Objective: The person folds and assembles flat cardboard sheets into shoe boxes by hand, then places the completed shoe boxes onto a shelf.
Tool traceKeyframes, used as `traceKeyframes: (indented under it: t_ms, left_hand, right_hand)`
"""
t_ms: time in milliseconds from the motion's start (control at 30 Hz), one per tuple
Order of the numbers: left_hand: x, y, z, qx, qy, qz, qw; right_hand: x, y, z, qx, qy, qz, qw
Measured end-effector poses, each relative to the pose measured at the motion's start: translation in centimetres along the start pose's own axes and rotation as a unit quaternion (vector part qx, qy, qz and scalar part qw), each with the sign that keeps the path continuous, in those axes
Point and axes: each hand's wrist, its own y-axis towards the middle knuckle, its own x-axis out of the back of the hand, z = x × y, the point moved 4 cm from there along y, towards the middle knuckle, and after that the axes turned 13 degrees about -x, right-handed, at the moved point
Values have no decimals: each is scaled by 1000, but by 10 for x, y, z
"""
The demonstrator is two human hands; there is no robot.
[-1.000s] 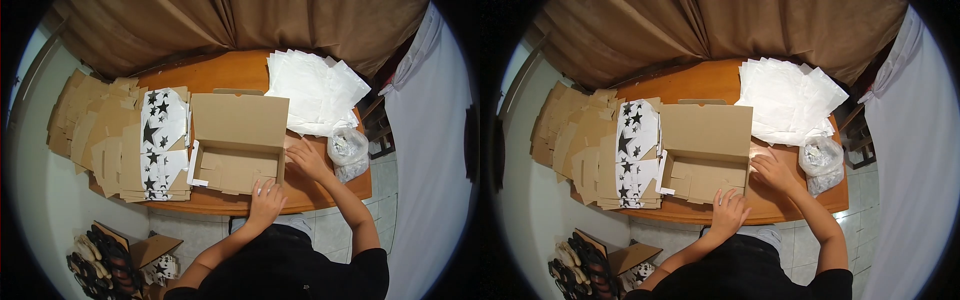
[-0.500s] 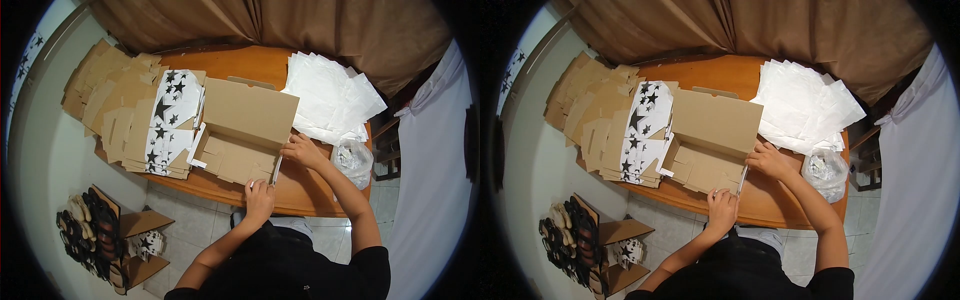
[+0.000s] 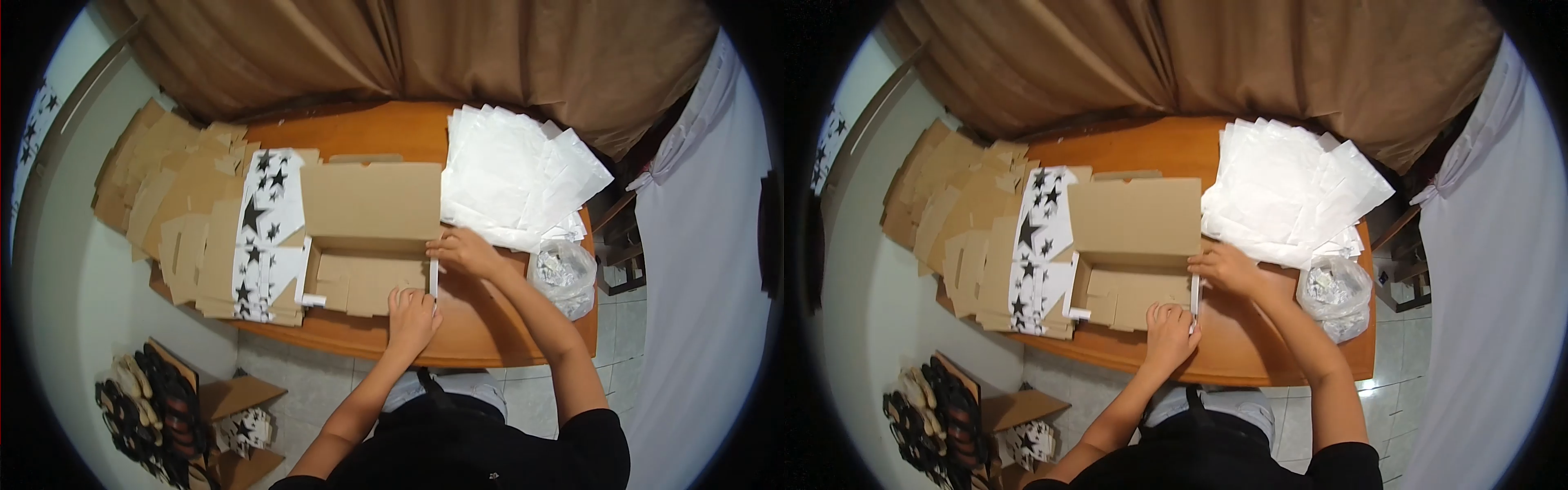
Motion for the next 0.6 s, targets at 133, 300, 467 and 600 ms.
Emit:
traceKeyframes:
  t_ms: [133, 300, 467, 600]
  left_hand:
    - [21, 48, 18, -15, -29, -48, 998]
    - [-5, 123, 40, -73, -89, -81, 990]
    - [-31, 153, 40, -105, -95, -103, 985]
    - [-32, 152, 41, -111, -114, -92, 983]
  right_hand:
    - [6, -12, -16, -222, 44, -80, 971]
    - [-9, 4, -92, -351, -101, -137, 921]
    - [-37, 5, -141, -376, -200, -96, 900]
    - [-3, -3, -128, -392, -176, -175, 886]
